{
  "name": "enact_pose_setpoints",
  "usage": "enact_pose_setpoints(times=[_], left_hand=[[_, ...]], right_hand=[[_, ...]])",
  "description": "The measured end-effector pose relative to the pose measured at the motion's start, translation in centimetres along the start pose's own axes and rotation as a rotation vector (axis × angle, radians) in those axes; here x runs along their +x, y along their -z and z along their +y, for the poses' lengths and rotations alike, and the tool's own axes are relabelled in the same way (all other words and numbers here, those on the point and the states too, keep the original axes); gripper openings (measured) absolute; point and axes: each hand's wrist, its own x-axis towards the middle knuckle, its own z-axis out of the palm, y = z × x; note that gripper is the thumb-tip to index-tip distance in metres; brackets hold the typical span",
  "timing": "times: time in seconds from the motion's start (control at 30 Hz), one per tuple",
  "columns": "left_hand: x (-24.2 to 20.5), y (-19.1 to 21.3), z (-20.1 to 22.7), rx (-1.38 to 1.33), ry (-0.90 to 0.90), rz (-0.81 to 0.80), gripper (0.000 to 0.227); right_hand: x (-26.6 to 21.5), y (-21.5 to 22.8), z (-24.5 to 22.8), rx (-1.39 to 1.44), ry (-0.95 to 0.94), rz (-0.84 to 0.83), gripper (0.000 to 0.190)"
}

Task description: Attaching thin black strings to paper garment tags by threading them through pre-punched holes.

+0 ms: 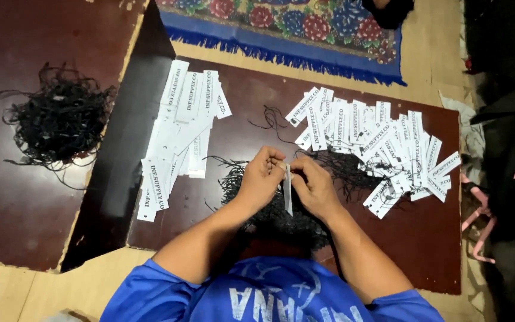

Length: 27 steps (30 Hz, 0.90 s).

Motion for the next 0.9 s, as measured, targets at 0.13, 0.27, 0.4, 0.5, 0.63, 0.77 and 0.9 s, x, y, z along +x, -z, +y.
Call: enact_pose_setpoints(times=[0.13,0.27,0.4,0.5,0.63,0.77,0.9], left_hand=[[-0.1,0.0,0.5,-0.027,0.004,-0.031,0.014],[0.2,-0.1,-0.2,-0.059,0.025,-0.038,0.013],[0.4,-0.3,-1.3,-0.107,0.052,-0.044,0.015],[0.3,-0.5,-0.8,-0.129,0.047,-0.073,0.016],[0.5,-0.4,-1.8,-0.142,0.066,-0.085,0.016],[0.5,-0.4,-1.3,-0.187,0.092,-0.087,0.013],[0.6,-0.3,-1.6,-0.191,0.129,-0.085,0.013]], right_hand=[[-0.4,0.5,0.1,-0.001,-0.029,0.012,0.016],[-0.6,0.9,-0.2,0.008,-0.029,0.000,0.017],[-0.7,1.2,-0.3,0.006,0.021,0.012,0.014],[-0.7,1.3,-0.2,0.018,0.026,0.035,0.020],[-1.0,1.2,-0.1,0.063,0.028,0.070,0.026],[-0.6,1.4,-0.4,0.093,0.087,0.055,0.026],[-0.5,1.5,0.2,0.115,0.097,0.048,0.020]])
